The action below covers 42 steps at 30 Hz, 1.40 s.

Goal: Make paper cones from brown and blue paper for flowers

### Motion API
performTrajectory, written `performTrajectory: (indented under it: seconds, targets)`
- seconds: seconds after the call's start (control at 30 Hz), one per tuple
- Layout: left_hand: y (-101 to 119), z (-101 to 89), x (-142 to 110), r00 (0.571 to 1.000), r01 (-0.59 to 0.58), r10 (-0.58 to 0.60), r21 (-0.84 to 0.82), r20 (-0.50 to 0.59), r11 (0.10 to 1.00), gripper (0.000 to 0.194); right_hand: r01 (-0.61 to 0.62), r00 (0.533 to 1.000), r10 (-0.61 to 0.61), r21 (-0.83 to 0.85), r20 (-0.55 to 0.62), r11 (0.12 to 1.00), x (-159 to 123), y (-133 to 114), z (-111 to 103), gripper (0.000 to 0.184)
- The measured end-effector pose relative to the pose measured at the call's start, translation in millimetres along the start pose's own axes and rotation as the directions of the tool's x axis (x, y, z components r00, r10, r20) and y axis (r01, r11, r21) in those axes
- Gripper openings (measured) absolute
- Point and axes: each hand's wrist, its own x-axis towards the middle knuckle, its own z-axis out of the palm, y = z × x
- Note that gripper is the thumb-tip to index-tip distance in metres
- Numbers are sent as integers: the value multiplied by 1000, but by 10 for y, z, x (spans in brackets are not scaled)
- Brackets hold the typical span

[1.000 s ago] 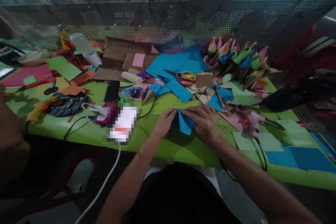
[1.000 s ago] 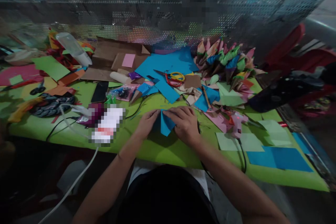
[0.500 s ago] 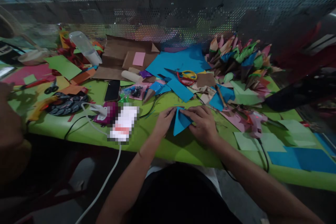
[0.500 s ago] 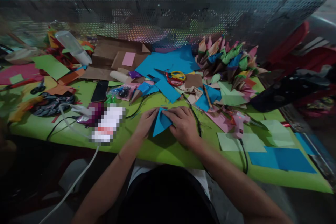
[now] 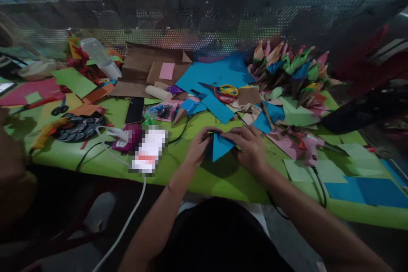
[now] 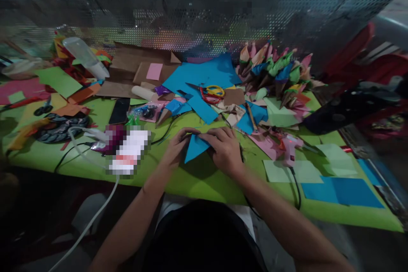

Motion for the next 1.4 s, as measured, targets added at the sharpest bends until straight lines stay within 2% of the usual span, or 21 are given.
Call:
performTrajectory:
  seconds: [0.13,0.23,0.37,0.5,0.73,0.9,1.0,1.1,1.2,1.4]
  targets:
    - [13,-49,15,999,-32,32,-18,-3,999,29,-85,996,86,52,-9,995,39,56,-26,29]
    - [-9,-89,17,998,-36,35,-22,-54,999,29,-197,979,203,169,-20,966,66,76,-35,33]
    - [-30,-106,6,994,-29,27,-18,-102,999,25,-381,915,402,416,42,825,84,84,-37,28]
    - [-8,-97,-8,992,-29,30,12,-122,1000,22,-489,851,513,532,116,691,119,87,-62,17]
    - [6,-102,28,984,-56,75,119,-160,991,25,-544,792,586,635,172,548,176,87,-116,11]
    - [22,-102,40,981,-36,63,145,-186,989,22,-564,741,619,742,261,362,164,104,-105,12]
    - [34,-84,28,978,-45,76,159,-196,986,20,-553,711,647,787,274,275,168,116,-84,10]
    - [39,-68,21,977,-50,82,159,-197,986,16,-546,701,662,797,265,259,175,127,-54,8]
    - [36,-72,25,978,-47,80,169,-191,984,12,-560,707,655,778,268,286,175,134,-34,8]
    - [49,-107,28,967,-114,169,270,-189,956,9,-584,679,676,768,284,263,177,142,-76,20]
